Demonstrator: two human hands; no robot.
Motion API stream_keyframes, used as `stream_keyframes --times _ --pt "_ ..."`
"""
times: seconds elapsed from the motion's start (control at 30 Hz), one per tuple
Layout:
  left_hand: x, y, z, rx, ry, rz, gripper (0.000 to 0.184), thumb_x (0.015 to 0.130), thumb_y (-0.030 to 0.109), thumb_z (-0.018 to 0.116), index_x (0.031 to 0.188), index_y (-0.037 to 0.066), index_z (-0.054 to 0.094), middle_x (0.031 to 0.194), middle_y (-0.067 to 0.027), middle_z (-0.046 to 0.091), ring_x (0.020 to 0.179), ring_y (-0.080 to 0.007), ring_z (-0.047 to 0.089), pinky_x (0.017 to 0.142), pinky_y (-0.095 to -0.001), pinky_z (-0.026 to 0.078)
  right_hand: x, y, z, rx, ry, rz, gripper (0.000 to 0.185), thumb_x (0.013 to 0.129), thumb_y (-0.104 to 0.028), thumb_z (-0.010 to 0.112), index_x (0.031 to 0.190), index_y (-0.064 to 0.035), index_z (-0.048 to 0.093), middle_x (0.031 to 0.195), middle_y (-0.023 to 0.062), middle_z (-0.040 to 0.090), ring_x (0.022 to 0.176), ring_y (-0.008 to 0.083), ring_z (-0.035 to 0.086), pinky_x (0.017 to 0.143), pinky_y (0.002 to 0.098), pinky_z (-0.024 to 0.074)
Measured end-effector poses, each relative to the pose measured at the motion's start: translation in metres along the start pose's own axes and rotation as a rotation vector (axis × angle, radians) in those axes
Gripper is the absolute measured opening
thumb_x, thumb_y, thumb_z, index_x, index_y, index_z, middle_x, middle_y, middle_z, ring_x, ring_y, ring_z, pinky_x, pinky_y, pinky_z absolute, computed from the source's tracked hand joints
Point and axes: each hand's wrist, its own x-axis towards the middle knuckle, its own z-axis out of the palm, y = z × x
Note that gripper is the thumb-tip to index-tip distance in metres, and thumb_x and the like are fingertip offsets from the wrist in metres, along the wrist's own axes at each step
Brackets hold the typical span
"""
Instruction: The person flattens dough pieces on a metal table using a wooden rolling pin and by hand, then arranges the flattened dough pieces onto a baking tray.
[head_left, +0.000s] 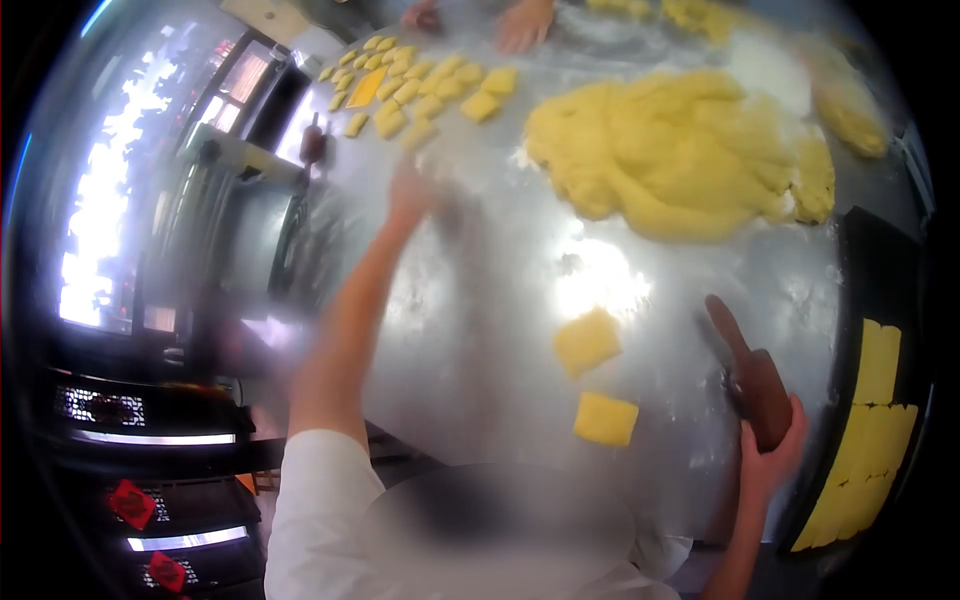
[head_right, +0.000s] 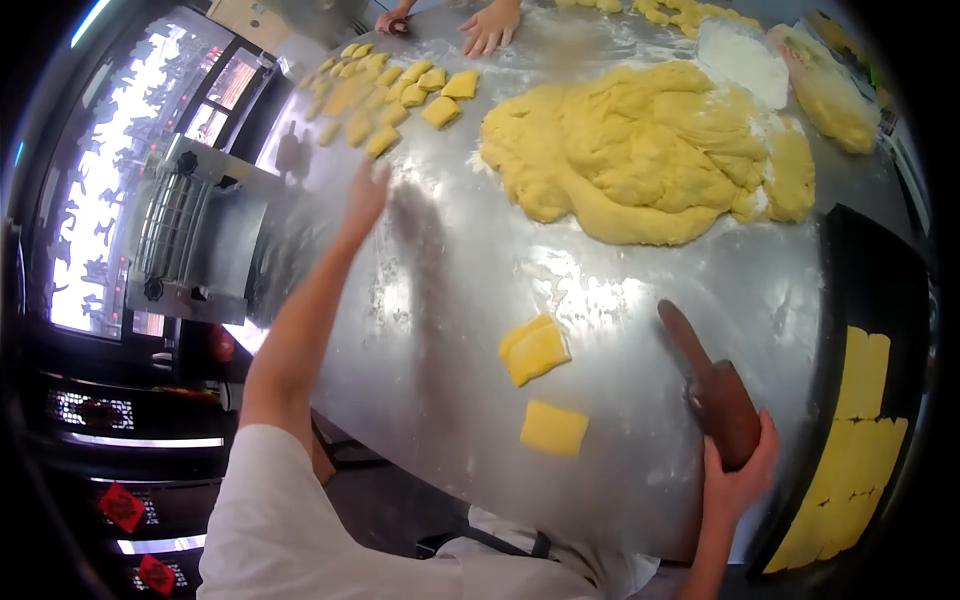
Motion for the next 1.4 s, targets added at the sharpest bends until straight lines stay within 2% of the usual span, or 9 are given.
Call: stream_keyframes --times 0.27,0.33,0.43,0.63,0.87,1.1,1.2,1.3,1.4 --pt "0.167 -0.135 0.050 0.054 -0.340 0.084 0.054 0.108 0.032 0.050 0.151 0.001 0.052 0.149 -0.0313 0.054 0.138 -0.0458 0.051 0.117 -0.0520 0.040 -0.011 0.021 0.006 0.033 0.016 0.022 0.082 0.069 -0.006 0.088 0.145 -0.0035 0.057 0.140 0.0180 0.063 0.127 0.0380 0.062 0.109 0.0465 0.0481" --pt "0.173 -0.131 0.057 0.388 -0.326 0.194 0.052 0.110 0.038 0.048 0.141 -0.001 0.061 0.135 -0.0306 0.065 0.129 -0.0447 0.059 0.111 -0.0517 0.045 -0.009 0.016 0.003 0.039 0.007 0.022 0.081 0.069 -0.005 0.087 0.145 -0.0031 0.057 0.139 0.0179 0.063 0.127 0.0380 0.062 0.109 0.0465 0.0474" --pt "0.156 -0.078 0.046 0.028 -0.196 -0.196 0.057 0.109 0.048 0.050 0.109 -0.004 0.074 0.099 -0.0262 0.075 0.098 -0.0399 0.071 0.085 -0.0501 0.054 -0.011 0.019 0.000 0.034 0.004 0.002 0.080 0.069 -0.004 0.085 0.144 -0.0025 0.057 0.138 0.0176 0.063 0.127 0.0384 0.062 0.110 0.0467 0.0466" --pt "0.134 -0.079 0.038 -0.446 -0.229 -0.385 0.056 0.090 0.044 0.085 0.111 -0.007 0.071 0.096 -0.0087 0.073 0.087 -0.0248 0.069 0.075 -0.0395 0.055 -0.012 0.024 0.000 -0.011 0.019 0.006 0.080 0.069 -0.005 0.086 0.144 -0.0018 0.057 0.136 0.0178 0.064 0.126 0.0383 0.063 0.109 0.0457 0.0474" --pt "0.026 0.021 0.033 -0.340 -0.014 -0.134 0.044 0.085 0.031 0.087 0.109 -0.002 0.070 0.094 -0.0172 0.076 0.086 -0.0279 0.073 0.080 -0.0398 0.056 0.000 0.003 0.001 -0.034 0.051 -0.031 0.082 0.069 -0.013 0.093 0.143 -0.0066 0.060 0.137 0.0187 0.064 0.123 0.0393 0.064 0.106 0.0468 0.0504" --pt "-0.135 0.127 0.002 -0.135 0.268 0.636 0.030 0.089 0.010 0.080 0.116 0.005 0.068 0.119 -0.0176 0.072 0.107 -0.0411 0.067 0.093 -0.0438 0.055 0.005 -0.010 -0.003 -0.036 0.047 -0.045 0.082 0.073 -0.018 0.093 0.146 -0.0122 0.056 0.135 0.0152 0.065 0.120 0.0387 0.065 0.100 0.0461 0.0527" --pt "-0.203 0.173 -0.025 -0.358 -0.149 0.552 0.035 0.088 0.003 0.078 0.121 0.001 0.068 0.128 -0.0207 0.069 0.123 -0.0403 0.065 0.108 -0.0421 0.052 0.004 -0.017 -0.008 0.035 0.037 -0.061 0.078 0.076 -0.017 0.091 0.146 -0.0117 0.056 0.135 0.0152 0.065 0.120 0.0380 0.065 0.101 0.0454 0.0528" --pt "-0.205 0.141 -0.045 -0.400 0.044 0.422 0.036 0.093 0.007 0.073 0.128 0.000 0.067 0.129 -0.0172 0.071 0.120 -0.0326 0.068 0.106 -0.0405 0.052 0.003 -0.020 -0.012 0.084 0.039 -0.079 0.076 0.078 -0.016 0.090 0.145 -0.0114 0.056 0.134 0.0151 0.066 0.120 0.0373 0.065 0.101 0.0450 0.0532" --pt "-0.176 0.114 -0.062 -0.619 -0.117 0.036 0.038 0.100 0.013 0.067 0.135 -0.001 0.065 0.126 -0.0149 0.072 0.114 -0.0242 0.070 0.096 -0.0361 0.055 0.003 -0.019 -0.011 0.074 0.030 -0.083 0.075 0.078 -0.015 0.089 0.145 -0.0113 0.056 0.134 0.0149 0.066 0.120 0.0371 0.066 0.101 0.0451 0.0533"
